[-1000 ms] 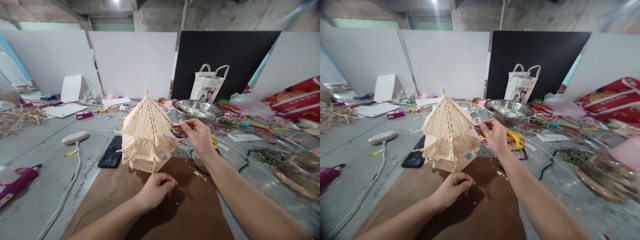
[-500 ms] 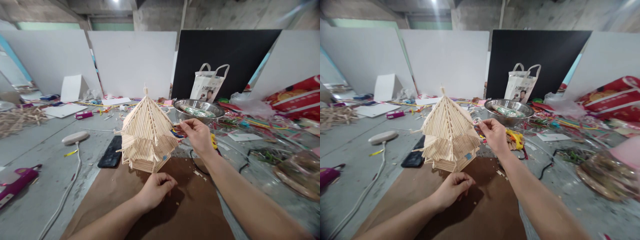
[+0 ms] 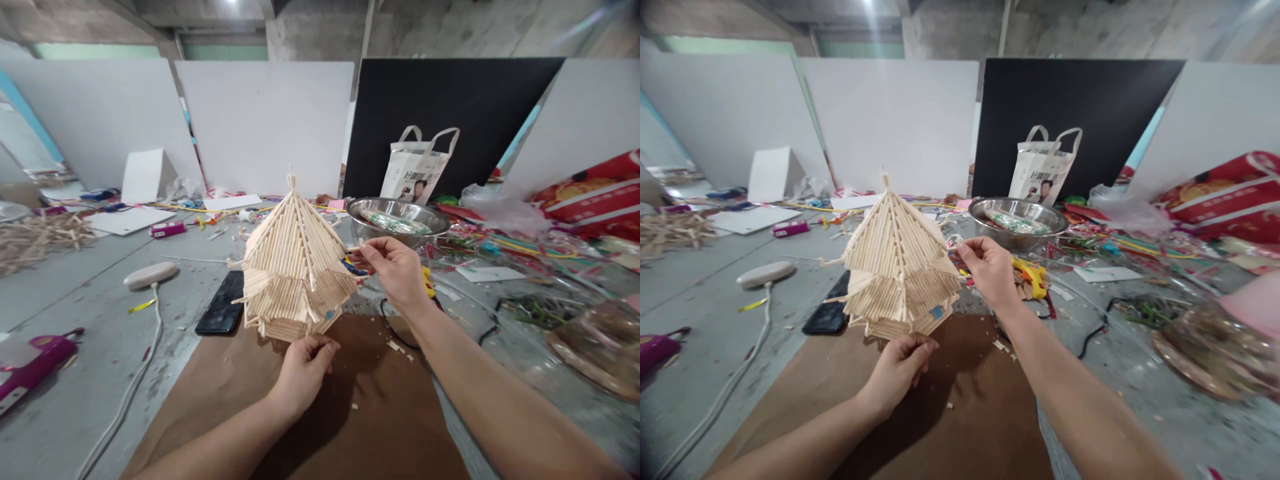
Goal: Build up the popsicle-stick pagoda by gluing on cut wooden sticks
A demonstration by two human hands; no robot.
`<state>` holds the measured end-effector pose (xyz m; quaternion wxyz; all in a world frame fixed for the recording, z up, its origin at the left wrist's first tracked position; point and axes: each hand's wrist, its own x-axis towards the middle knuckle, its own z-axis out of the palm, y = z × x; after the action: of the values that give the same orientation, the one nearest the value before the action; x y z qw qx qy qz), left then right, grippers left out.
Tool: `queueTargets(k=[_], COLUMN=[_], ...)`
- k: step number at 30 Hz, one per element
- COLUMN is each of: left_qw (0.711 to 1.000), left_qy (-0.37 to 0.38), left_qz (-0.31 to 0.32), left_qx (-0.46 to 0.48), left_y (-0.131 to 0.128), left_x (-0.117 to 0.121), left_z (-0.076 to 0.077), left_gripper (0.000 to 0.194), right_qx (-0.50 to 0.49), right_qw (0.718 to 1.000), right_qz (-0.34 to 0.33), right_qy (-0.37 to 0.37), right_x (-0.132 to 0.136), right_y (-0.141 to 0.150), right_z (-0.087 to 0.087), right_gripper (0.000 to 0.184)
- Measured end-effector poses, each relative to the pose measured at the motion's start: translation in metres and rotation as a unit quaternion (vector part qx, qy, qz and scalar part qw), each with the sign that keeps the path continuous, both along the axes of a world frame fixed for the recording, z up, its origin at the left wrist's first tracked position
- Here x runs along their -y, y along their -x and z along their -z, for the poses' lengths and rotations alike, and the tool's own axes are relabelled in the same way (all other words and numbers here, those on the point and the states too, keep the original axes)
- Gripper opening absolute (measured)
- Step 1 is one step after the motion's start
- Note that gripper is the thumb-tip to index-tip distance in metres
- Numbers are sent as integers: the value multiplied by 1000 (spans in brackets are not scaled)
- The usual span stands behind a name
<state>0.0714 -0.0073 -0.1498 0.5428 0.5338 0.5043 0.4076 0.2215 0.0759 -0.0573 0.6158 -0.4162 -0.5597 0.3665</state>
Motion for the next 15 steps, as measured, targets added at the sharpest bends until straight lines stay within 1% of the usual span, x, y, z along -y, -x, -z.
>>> queueTargets(k=[5, 8, 11, 15], left_qw=[998, 995, 992, 990], left_qy=[-27, -34, -21, -22], left_qz=[-51, -81, -93, -110], left_qx=[30, 54, 78, 84], left_y=[1, 0, -1, -1], left_x=[4, 8, 12, 14], left_z=[-4, -5, -5, -5], left_gripper=[28, 24, 20, 19], right_qx=[-5, 2, 8, 14], right_qw=[1000, 1000, 1000, 1000], right_qz=[-4, -1, 3, 1], right_qy=[2, 2, 5, 2], right_x=[-1, 0, 1, 0], right_y=[-1, -1, -1, -1], right_z=[2, 2, 1, 1], right_gripper=[26, 24, 24, 24])
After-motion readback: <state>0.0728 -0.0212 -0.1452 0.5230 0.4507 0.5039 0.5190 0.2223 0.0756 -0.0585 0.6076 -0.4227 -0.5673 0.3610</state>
